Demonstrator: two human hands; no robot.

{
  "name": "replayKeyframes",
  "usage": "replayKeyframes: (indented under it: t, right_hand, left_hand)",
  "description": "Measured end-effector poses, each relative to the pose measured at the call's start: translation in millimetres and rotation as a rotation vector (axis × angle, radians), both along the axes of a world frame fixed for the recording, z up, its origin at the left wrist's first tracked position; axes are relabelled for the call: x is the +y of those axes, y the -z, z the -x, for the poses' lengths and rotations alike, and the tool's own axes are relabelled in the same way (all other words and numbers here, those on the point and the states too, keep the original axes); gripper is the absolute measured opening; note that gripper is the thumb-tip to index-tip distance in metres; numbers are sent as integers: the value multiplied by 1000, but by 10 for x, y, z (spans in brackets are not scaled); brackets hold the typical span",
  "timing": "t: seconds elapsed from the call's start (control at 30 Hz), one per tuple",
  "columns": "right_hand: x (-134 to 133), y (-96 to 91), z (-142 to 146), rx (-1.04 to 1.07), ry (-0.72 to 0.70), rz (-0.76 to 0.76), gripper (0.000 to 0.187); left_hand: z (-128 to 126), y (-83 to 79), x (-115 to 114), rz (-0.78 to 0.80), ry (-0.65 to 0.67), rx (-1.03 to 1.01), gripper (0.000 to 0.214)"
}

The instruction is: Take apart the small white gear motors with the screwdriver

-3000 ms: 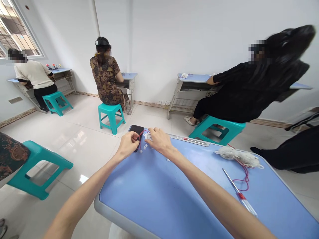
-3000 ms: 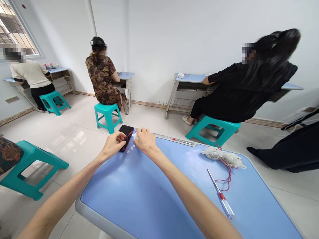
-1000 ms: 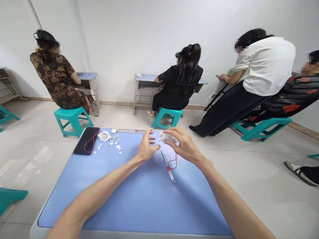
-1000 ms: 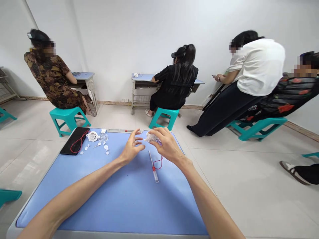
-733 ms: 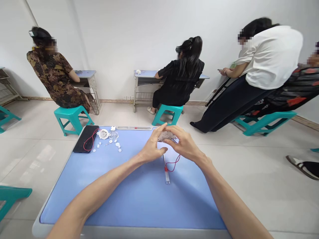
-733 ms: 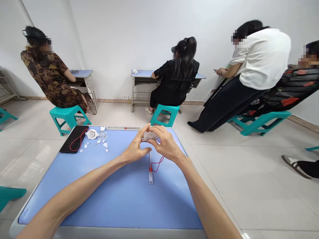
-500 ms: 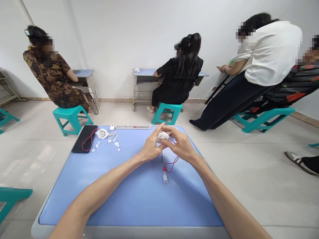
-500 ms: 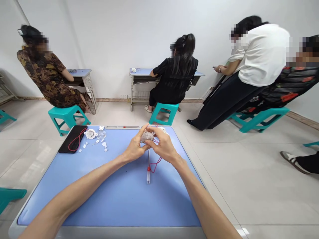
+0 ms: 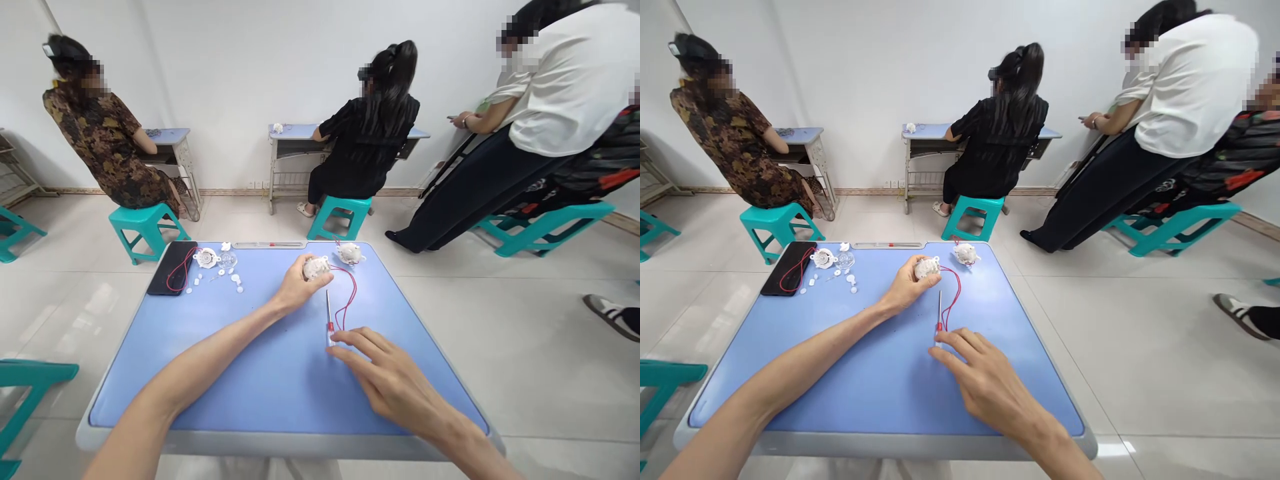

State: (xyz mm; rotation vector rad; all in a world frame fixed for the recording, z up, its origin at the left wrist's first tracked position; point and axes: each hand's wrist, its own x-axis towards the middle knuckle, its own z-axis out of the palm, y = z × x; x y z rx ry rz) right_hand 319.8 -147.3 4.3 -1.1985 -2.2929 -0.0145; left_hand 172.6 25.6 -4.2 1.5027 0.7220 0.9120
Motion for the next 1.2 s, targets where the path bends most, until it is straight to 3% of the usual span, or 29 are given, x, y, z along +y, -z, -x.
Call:
replayKeyframes:
  t: [0.1,0.27,0.6,0.77,0.87,0.97,1.03,1.1,1.2]
  right_hand:
    - [6,111,84,-40,43,48,42]
    - [55,234,41,65,34,89,28]
    - [6,377,-182,131,137,65,20]
    - [23,294,-178,127,141,70,18]
    - [109,142,-58,257,196,83,16]
    - [290,-23,199,581,206,321,30]
    - [427,-108,409,800,84,600,45]
    - [535,-160,598,919,-13,816,47]
    - [596,-183,779,970,-45,926,40]
  left_hand:
    - [-4,-9,-10,56,-6,-39,46]
    - [88,-40,-30,154,61,-88,51]
    - [695,-317,-390,423,293,-282,67]
    - [876,-345,-432,346,323,-283,53]
    - [913,-279,-437,264,312,-256,48]
    - [934,-203,-469,250,314,-262,51]
    - [965,-173,-503,235,296,-250,55]
    - [1022,-170,-551,204,292,-210,56]
    - [1143,-226,-657,140,288,-189,54]
